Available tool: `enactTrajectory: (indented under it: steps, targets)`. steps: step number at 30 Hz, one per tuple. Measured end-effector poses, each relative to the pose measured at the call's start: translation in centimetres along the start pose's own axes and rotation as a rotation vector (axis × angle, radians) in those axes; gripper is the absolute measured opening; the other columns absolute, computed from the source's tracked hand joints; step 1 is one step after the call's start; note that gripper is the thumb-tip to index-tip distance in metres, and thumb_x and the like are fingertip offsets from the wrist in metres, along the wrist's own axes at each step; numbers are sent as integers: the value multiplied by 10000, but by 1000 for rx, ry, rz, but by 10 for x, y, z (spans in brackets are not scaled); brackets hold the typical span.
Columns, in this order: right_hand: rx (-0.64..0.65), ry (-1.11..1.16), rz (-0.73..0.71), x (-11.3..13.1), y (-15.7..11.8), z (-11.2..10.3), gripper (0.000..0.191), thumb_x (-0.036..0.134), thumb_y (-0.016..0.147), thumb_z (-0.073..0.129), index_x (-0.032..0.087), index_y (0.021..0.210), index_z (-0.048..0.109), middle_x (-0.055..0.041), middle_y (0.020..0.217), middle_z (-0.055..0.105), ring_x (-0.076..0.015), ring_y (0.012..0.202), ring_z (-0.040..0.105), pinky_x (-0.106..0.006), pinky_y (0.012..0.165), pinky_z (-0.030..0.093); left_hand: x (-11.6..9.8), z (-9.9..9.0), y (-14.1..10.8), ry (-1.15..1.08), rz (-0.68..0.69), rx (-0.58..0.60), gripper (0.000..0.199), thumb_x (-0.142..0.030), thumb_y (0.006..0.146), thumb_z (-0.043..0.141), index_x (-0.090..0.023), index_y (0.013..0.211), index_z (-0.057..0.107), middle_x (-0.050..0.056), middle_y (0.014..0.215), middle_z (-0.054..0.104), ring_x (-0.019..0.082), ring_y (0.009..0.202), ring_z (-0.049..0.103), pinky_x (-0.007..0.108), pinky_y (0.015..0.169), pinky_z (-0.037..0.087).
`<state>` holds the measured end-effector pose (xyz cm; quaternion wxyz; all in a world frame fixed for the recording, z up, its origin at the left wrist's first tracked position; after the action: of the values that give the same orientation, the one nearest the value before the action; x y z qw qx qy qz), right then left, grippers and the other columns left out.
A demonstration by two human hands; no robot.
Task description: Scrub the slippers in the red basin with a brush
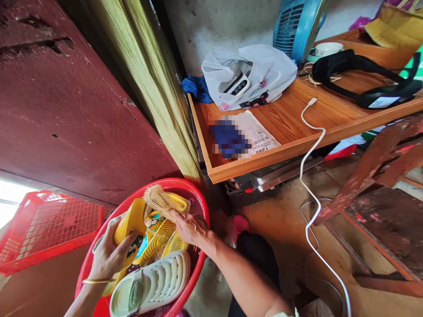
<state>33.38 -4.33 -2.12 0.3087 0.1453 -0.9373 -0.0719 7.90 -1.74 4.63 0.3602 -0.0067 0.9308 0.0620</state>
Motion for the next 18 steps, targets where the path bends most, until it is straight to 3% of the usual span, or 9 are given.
enactTrajectory:
  steps: [6, 9, 13, 18]
  targets:
    - [27, -26, -10, -2, 0, -1, 551, 280, 1047, 456, 249, 1596, 443, -116, 1068, 797, -230, 787, 746, -294, 667, 573, 7, 2, 5, 11, -38, 50, 757, -706, 735, 702, -261, 1333, 571, 107, 1280, 674, 386, 1181, 624, 535, 1079, 474]
    - [29, -47, -18, -6, -3, 0, 576, 275, 1038, 477, 243, 1610, 427, -120, 1088, 789, -223, 807, 747, -284, 688, 577, 4, -3, 6, -224, -97, 115, 821, -626, 639, 840, -265, 1333, 592, 104, 1288, 693, 378, 1229, 626, 468, 1039, 528]
    - [-22, -39, -30, -13, -5, 1, 549, 254, 1045, 435, 227, 1592, 467, -128, 1093, 784, -224, 833, 747, -290, 715, 590, 4, -15, -2, -601, -253, 141, 865, -566, 615, 890, -255, 1367, 598, 111, 1217, 738, 367, 1107, 700, 428, 889, 601]
    - [-52, -49, -47, -16, -4, 14, 527, 221, 1050, 379, 190, 1558, 517, -133, 1018, 789, -234, 844, 755, -316, 767, 615, 17, -17, -12, -567, -364, 113, 724, -501, 584, 894, -224, 1229, 716, 122, 1107, 768, 374, 974, 716, 476, 838, 599]
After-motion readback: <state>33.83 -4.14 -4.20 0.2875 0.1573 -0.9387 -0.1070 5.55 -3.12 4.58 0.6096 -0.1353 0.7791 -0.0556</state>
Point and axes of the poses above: each hand's wrist, its own y-axis towards the middle knuckle, its own z-axis out of the palm, x = y × z, the point moved 3 cm from there along y, towards the middle knuckle
